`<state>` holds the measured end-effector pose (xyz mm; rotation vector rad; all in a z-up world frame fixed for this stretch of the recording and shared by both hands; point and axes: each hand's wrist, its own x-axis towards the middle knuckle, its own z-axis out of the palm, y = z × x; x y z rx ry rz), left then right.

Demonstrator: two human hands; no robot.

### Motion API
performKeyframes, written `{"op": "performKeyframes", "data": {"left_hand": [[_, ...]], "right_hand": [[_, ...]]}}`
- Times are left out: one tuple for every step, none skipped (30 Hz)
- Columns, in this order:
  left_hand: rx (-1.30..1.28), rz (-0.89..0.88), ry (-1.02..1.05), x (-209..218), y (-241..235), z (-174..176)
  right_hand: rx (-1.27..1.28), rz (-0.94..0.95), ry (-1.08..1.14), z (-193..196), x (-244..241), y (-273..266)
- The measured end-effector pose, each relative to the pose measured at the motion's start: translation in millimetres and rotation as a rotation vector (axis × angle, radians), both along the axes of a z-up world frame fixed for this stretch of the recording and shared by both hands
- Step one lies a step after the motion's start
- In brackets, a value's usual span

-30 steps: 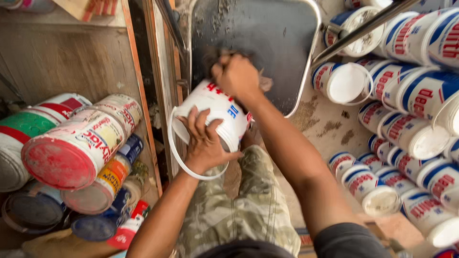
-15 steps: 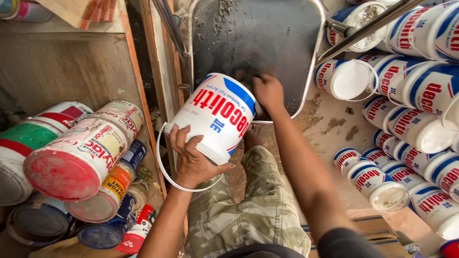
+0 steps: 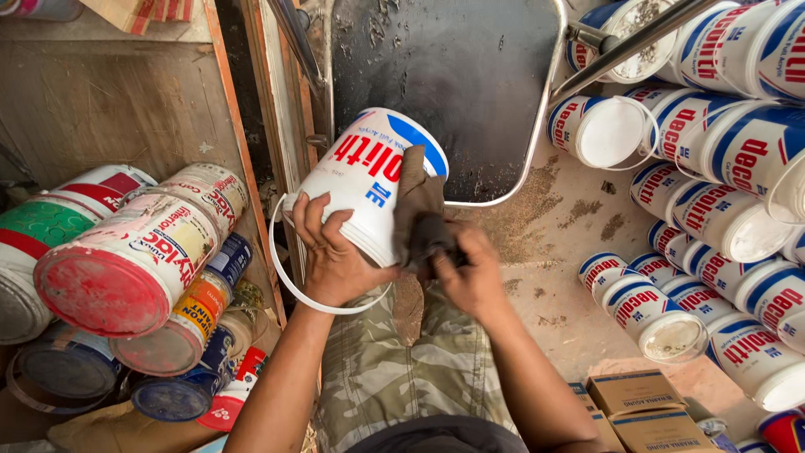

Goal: The person cleans paint buckets and lids with a cloth.

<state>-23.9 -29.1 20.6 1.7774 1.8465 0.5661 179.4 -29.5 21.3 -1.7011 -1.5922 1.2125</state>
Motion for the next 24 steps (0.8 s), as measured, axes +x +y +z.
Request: {"op": "performKeyframes", "data": {"left_hand": [[-0.005, 0.002, -0.003, 0, 0, 2], [-0.004, -0.001, -0.026, 0, 4, 3], [-0.003, -0.004, -0.049, 0, 7, 5], [-0.002, 0.001, -0.052, 1, 9, 5], [-0.009, -0.001, -0.062, 2, 11, 5], [-0.017, -0.005, -0.072, 3, 13, 5], [-0.016, -0.001, -0.074, 4, 13, 8], [-0.024, -0.01, -0.082, 4, 15, 9], [-0.031, -0.019, -0.09, 4, 17, 11], [-0.026, -0.018, -0.091, 4, 18, 9], [-0.026, -0.022, -0.106, 3, 18, 6], [-0.025, -0.018, -0.12, 3, 17, 4], [-0.021, -0.008, -0.119, 3, 14, -2], [-0.043, 0.048, -0.231, 2, 13, -8], [-0.063, 0.103, -0.343, 0, 13, -14], [-0.048, 0.108, -0.34, 2, 12, -20], [-0.031, 0.17, -0.339, 3, 12, -26], [-0.016, 0.236, -0.341, 7, 10, -33], [-0.003, 0.244, -0.342, 4, 19, -31], [0.026, 0.257, -0.308, 5, 17, -25], [0.054, 0.268, -0.274, 5, 15, -19], [0.049, 0.279, -0.28, 4, 15, -22], [0.051, 0.305, -0.303, 2, 14, -25], [0.058, 0.331, -0.322, -2, 15, -27]], "right_hand": [[-0.005, 0.002, -0.003, 12, 12, 4], [0.014, 0.05, -0.069, 22, 24, 11], [0.033, 0.099, -0.135, 32, 36, 19], [0.034, 0.104, -0.139, 47, 43, 25], [0.054, 0.188, -0.223, 63, 50, 30], [0.073, 0.271, -0.306, 77, 57, 36], [0.074, 0.275, -0.308, 85, 53, 37], [0.098, 0.282, -0.227, 91, 49, 39], [0.122, 0.29, -0.145, 97, 44, 41], [0.127, 0.291, -0.147, 93, 37, 49], [0.205, 0.385, -0.05, 89, 30, 57], [0.282, 0.487, 0.05, 85, 23, 65], [0.286, 0.497, 0.051, 68, 11, 63], [0.327, 0.553, 0.086, 50, -1, 63], [0.368, 0.609, 0.121, 33, -13, 64], [0.383, 0.616, 0.122, 19, -23, 61], [0.429, 0.549, 0.207, 4, -33, 59], [0.469, 0.486, 0.292, -11, -41, 56], [0.479, 0.498, 0.293, -34, -40, 58], [0.519, 0.533, 0.24, -51, -36, 50], [0.56, 0.568, 0.188, -69, -31, 42], [0.551, 0.579, 0.186, -65, -28, 53], [0.569, 0.535, 0.15, -60, -25, 64], [0.591, 0.492, 0.119, -55, -25, 78]]}}
